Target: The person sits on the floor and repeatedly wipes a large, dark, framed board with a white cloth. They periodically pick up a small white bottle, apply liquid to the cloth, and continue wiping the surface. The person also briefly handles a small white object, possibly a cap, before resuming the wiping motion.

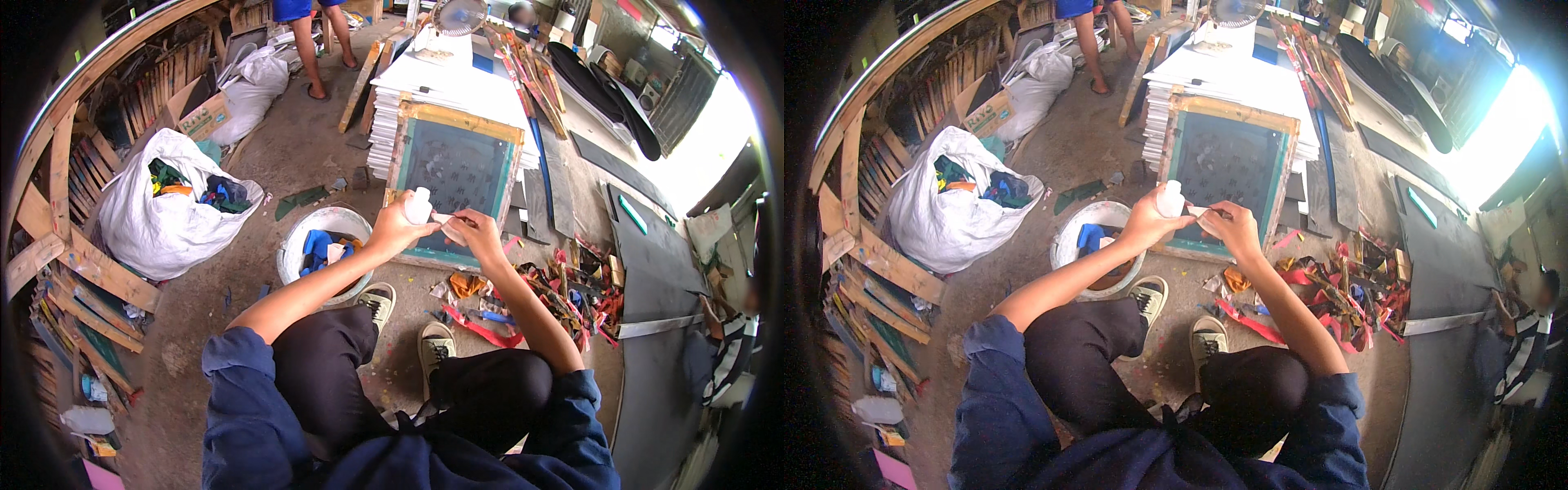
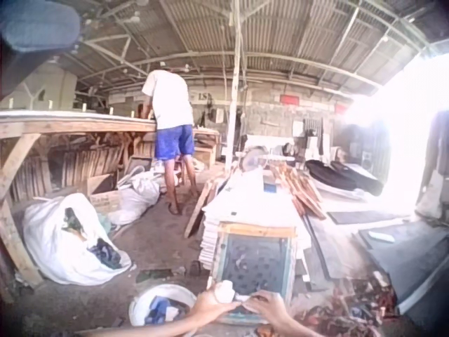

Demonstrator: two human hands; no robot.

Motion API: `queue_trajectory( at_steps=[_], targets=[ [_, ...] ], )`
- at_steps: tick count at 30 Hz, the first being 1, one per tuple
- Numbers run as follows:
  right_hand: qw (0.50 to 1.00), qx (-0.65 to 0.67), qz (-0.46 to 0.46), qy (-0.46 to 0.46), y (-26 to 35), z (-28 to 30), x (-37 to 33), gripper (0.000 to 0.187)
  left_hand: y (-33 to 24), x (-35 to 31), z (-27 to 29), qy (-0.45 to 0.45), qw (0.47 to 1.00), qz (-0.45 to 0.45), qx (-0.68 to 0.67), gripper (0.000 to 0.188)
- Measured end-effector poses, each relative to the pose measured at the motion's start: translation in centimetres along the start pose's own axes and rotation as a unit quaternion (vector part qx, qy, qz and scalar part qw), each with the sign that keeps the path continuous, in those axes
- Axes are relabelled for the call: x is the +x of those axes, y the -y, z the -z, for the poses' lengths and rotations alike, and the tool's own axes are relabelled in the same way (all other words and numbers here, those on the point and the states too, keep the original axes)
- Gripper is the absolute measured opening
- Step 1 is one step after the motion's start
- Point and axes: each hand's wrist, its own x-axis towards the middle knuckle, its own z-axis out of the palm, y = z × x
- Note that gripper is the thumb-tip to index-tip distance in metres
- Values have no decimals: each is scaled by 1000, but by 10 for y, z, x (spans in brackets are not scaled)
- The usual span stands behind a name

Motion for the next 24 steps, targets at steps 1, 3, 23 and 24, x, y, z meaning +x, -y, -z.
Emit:
queue_trajectory(
  at_steps=[1, 3, 23, 24],
  targets=[
    [1000, 0, -7, 1, 1, 0, -1, 25, 0, 0, 1, -2, 1000, -1, 13, 40],
    [1000, 7, -12, 19, -4, 2, -2, 26, 1, 2, 2, -10, 1000, 2, 21, 39],
    [977, 16, 207, -52, 2, 1, -12, 15, -1, 8, -7, 128, 893, 335, -273, 23],
    [980, 36, 190, -48, 0, 2, -11, 16, -1, 9, -8, 128, 891, 338, -274, 24]
  ],
)
